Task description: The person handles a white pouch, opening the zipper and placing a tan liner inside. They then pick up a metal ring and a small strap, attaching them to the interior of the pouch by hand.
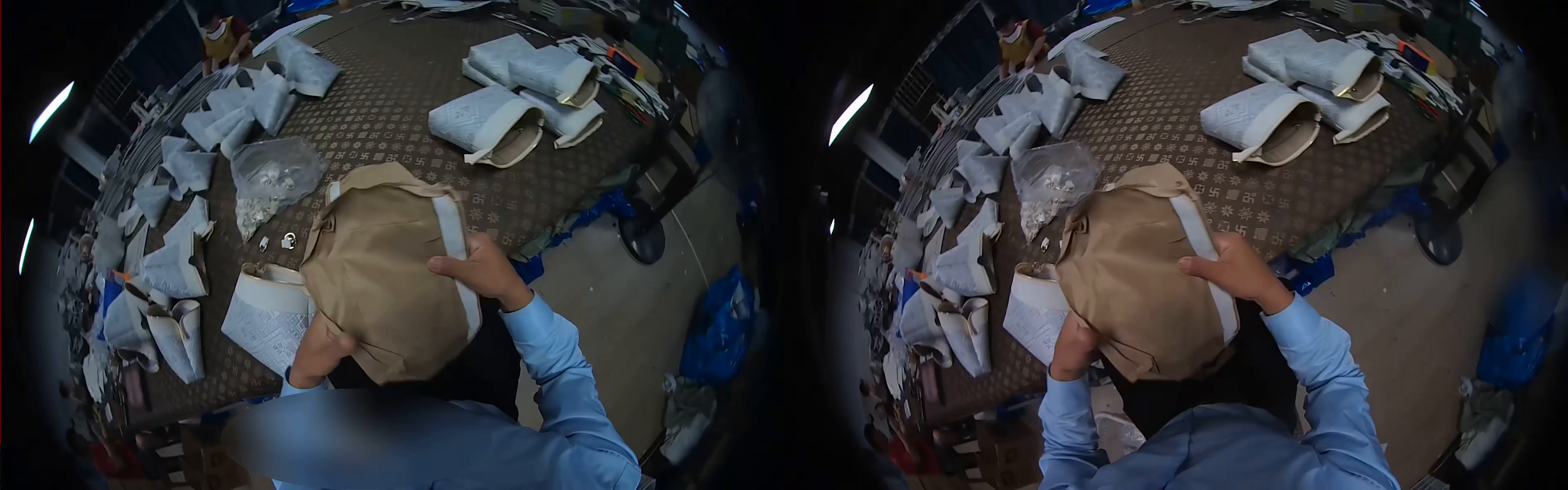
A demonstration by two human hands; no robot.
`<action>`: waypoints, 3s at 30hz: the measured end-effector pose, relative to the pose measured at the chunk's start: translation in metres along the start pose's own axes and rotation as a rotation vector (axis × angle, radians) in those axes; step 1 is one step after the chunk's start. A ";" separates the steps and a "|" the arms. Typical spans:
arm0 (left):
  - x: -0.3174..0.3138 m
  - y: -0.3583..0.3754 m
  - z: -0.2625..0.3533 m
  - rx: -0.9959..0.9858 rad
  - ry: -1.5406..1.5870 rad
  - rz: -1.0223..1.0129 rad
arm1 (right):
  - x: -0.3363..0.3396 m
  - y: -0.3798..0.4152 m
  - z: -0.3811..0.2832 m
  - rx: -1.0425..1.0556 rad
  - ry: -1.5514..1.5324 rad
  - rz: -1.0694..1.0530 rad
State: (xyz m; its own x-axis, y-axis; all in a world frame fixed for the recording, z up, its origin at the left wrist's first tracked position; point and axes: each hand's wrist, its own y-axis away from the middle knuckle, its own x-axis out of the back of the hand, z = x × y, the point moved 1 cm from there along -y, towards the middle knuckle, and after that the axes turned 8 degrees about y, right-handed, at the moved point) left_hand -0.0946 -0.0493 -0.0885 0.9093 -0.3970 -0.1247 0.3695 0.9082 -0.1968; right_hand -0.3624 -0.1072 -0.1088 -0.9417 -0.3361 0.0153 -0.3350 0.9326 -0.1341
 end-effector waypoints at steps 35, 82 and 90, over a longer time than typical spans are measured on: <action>0.053 0.049 0.149 0.109 -1.469 0.127 | 0.010 -0.024 0.048 -0.217 -0.110 0.113; 0.064 0.060 0.062 -0.282 -1.105 0.776 | 0.016 -0.048 0.097 -0.104 -0.920 0.008; 0.089 0.063 0.066 -0.060 -0.667 0.643 | -0.008 -0.051 -0.010 0.063 -0.840 -0.133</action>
State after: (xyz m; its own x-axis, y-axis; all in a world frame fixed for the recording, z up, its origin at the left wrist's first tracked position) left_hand 0.0221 -0.0186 -0.0476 0.8646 0.3562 0.3543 -0.2376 0.9113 -0.3363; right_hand -0.3383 -0.1509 -0.0919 -0.5508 -0.4514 -0.7021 -0.4154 0.8778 -0.2385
